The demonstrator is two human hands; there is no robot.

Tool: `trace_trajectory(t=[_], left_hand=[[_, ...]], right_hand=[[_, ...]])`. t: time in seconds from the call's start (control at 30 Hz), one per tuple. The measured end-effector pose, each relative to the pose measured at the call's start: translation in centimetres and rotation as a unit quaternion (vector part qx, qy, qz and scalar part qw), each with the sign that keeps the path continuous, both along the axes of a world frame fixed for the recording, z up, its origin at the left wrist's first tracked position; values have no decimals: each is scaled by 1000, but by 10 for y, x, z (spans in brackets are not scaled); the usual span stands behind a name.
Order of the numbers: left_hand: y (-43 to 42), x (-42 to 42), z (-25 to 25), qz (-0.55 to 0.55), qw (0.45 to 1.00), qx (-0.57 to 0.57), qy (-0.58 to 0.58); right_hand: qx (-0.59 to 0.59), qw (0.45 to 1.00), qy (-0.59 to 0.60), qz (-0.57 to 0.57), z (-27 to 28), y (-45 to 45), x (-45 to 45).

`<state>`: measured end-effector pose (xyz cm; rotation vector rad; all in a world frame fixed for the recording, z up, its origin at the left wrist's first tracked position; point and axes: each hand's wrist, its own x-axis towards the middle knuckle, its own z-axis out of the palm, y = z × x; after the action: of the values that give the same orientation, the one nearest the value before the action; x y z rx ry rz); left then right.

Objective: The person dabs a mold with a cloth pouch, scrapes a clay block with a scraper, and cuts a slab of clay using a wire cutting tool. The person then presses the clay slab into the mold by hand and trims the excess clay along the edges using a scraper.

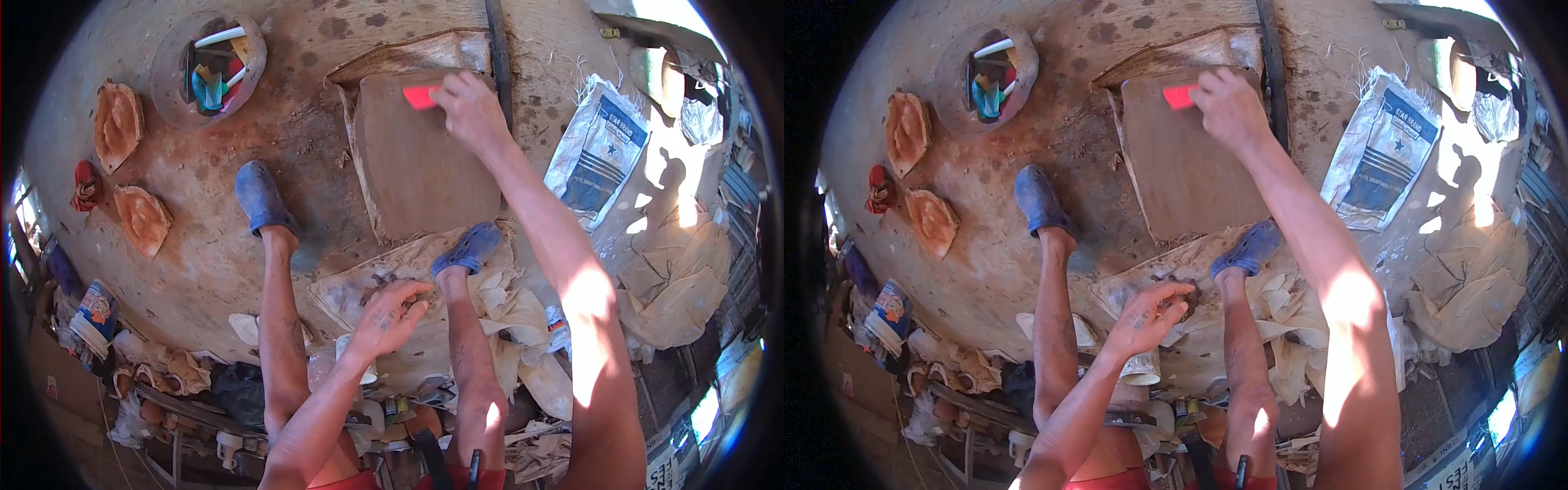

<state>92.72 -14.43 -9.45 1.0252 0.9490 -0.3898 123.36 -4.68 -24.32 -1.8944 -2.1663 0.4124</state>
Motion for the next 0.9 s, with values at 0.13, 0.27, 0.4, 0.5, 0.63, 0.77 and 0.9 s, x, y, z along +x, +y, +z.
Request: trace_trajectory(t=[0.13, 0.27, 0.4, 0.5, 0.63, 0.77, 0.9], left_hand=[[2, 9, 9, 36, 999, -31, 1], [9, 15, 14, 18, 999, -46, 2], [11, 12, 5, 48, 997, -62, 15], [1, 10, -1, 49, 996, -61, 32], [-5, 9, 0, 68, 993, -94, 29], [2, 14, 4, 90, 990, -109, 29], [10, 18, 13, 61, 991, -115, 24]], right_hand=[[-27, 1000, -6, -8, 24, -132, -35], [-111, 993, 30, -1, 53, -207, -49], [-61, 998, 17, -15, 55, -137, -12], [41, 998, -15, -53, 15, -27, 39], [-16, 999, -22, -28, -2, -18, 49], [-68, 997, -14, -27, 21, -113, 24], [-96, 992, 18, -84, 37, -212, -15]])
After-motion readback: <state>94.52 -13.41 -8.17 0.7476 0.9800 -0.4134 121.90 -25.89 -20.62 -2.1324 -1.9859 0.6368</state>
